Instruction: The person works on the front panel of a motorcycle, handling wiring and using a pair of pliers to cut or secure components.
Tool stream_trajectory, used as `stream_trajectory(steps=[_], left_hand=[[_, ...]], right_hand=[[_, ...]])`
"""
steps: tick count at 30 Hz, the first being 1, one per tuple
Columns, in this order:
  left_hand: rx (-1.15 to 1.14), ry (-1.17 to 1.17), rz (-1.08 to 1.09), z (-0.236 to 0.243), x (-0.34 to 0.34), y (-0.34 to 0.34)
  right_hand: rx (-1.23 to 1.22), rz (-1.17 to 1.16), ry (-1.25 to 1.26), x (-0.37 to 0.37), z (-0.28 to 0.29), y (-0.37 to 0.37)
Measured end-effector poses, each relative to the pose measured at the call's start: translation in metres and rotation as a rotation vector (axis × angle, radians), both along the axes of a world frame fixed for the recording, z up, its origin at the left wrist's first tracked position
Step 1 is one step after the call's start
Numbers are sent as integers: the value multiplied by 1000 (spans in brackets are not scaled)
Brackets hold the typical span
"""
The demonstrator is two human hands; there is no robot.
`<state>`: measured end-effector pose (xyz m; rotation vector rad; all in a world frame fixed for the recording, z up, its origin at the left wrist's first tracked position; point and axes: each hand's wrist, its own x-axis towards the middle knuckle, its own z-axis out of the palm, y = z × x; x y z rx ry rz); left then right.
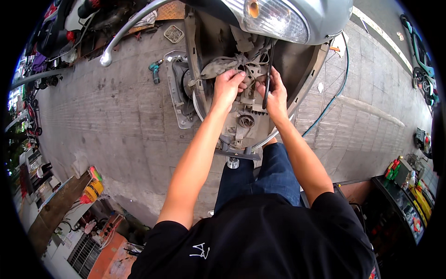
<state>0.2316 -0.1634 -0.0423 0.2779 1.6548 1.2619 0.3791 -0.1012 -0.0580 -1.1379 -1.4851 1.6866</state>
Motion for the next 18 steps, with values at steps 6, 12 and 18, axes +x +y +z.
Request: stream_trajectory(steps=[6, 12, 18], left_hand=[[96, 641, -120, 15, 12, 15], [-176, 1281, -423, 18, 3, 51], [-133, 1425, -371, 9, 10, 49]], right_hand=[[-21, 29, 29, 14, -17, -4], [-117, 90, -103, 67, 0, -19], [-133, 180, -224, 80, 10, -31]])
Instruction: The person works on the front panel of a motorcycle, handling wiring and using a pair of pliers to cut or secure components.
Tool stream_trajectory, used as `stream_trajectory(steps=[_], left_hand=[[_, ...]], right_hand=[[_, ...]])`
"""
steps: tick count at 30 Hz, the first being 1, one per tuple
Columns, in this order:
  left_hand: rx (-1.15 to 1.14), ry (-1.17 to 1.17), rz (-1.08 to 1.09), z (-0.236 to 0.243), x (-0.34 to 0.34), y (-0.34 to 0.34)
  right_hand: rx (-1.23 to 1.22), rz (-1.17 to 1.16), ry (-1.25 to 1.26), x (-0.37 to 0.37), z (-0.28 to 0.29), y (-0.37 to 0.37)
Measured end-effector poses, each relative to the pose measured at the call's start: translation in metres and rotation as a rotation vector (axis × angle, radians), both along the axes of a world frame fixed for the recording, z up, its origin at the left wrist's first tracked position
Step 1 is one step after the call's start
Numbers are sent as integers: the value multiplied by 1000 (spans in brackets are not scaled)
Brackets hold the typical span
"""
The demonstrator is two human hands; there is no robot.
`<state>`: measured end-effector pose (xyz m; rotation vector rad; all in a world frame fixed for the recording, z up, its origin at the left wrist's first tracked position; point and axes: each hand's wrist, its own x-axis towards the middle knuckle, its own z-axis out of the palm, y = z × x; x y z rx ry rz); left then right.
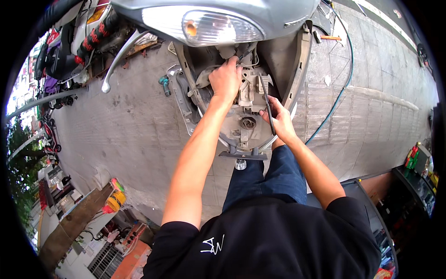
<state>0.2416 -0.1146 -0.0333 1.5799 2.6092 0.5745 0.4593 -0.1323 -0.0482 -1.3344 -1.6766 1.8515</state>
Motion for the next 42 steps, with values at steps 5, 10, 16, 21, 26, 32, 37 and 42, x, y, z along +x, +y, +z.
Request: stream_trajectory(steps=[5, 10, 16, 21, 26, 32, 37, 42], left_hand=[[103, 38, -11, -4, -3, 5], [149, -60, -49, 18, 5, 4], [86, -66, -122, 34, 16, 21], [-91, -183, -312, 47, -3, 37], [-241, -572, -242, 54, -20, 37], [-327, -672, -363, 54, -32, 35], [-384, -700, -553, 48, -52, 42], [-264, -118, -993, 73, -51, 67]], right_hand=[[174, 69, -18, 7, 15, 5], [78, -82, 37, 14, 13, 17], [117, -393, 402, -52, 7, 48], [-9, -518, 596, -104, -12, 60], [-90, -541, 640, -123, -25, 52], [46, -605, 535, -135, -22, 48], [245, -731, 286, -146, -7, 51], [218, -884, 290, -140, -18, 49]])
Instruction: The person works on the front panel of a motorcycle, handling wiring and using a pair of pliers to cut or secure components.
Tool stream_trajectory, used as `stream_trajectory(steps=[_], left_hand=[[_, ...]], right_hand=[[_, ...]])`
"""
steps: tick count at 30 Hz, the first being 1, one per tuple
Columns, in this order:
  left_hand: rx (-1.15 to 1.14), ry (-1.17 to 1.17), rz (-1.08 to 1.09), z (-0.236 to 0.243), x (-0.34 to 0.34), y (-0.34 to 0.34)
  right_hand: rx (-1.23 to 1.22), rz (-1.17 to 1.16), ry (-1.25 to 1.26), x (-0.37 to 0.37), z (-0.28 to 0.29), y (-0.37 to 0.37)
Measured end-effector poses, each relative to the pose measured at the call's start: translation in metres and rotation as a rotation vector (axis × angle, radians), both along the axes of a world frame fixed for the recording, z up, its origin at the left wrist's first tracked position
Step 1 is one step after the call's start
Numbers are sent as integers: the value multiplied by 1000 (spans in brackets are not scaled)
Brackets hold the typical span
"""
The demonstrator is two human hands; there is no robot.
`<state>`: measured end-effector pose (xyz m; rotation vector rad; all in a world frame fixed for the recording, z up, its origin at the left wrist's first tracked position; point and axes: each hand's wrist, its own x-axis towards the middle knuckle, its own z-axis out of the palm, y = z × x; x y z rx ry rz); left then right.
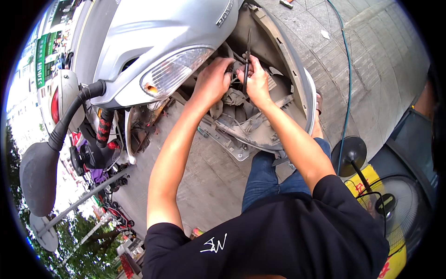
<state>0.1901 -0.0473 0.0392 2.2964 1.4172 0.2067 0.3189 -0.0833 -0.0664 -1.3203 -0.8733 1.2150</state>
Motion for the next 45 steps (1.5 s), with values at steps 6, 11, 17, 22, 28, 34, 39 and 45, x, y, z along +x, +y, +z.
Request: stream_trajectory(steps=[6, 11, 17, 22, 28, 34, 39, 45], left_hand=[[-77, 250, -444, -3, -2, 41], [-168, 194, -465, -18, 0, 51], [-243, 210, -478, -23, 8, 59], [-235, 87, -346, -38, 3, 56], [-116, -12, -271, -47, 2, 40], [-127, -64, -262, -46, 1, 41], [-118, -76, -256, -48, -2, 40], [-127, -92, -280, -47, 0, 42]], right_hand=[[93, -110, 11, 1, 1, -11], [216, -136, 38, 0, -6, -10], [173, -247, 119, -5, -19, -16], [-22, -289, -222, 3, -17, -47], [-255, -186, -279, -30, 0, -90], [-152, -252, -322, -38, -3, -84], [-140, -292, -335, -38, -1, -83], [-145, -326, -333, -42, -4, -82]])
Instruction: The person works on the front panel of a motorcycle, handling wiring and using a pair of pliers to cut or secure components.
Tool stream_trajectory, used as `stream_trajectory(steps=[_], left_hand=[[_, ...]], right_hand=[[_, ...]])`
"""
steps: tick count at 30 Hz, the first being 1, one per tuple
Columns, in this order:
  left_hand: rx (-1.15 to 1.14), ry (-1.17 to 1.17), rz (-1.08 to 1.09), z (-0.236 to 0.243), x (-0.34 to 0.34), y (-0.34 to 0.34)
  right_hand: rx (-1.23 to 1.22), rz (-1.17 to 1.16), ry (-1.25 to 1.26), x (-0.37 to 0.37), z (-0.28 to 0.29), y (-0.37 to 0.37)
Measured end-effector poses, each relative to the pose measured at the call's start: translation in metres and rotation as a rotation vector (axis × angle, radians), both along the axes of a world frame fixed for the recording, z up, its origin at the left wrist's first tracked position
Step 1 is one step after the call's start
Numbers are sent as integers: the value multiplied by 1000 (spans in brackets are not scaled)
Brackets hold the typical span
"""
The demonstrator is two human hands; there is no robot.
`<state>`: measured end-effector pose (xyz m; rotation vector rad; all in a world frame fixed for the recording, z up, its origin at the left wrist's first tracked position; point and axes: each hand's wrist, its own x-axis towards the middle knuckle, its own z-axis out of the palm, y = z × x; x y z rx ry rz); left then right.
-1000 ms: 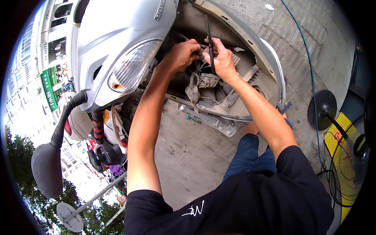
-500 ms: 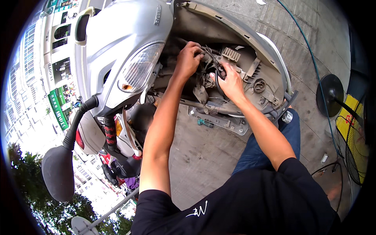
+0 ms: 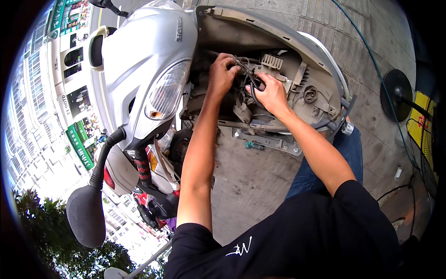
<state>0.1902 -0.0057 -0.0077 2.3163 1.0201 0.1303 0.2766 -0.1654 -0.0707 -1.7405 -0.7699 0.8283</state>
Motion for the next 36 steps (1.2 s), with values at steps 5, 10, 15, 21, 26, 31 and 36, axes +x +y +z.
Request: stream_trajectory(steps=[5, 10, 15, 21, 26, 31, 36], left_hand=[[5, -16, 8, -1, -3, 1], [-23, -26, 18, 1, 0, 0], [-27, -28, 24, 0, 0, -1], [6, -29, 28, -2, -1, -1], [33, -8, 34, -2, 1, -2], [22, -10, 68, -4, 1, -3], [60, 6, -4, 1, 0, -2]], right_hand=[[-22, 7, 8, -1, 6, -1], [63, -10, 15, 0, 0, -2], [49, 2, 56, -4, -3, -1], [27, -8, 68, -4, 2, -2], [-45, 7, 75, -3, 11, -1], [-6, 24, 34, 1, 6, -2], [-8, 23, 30, 1, 4, -3]])
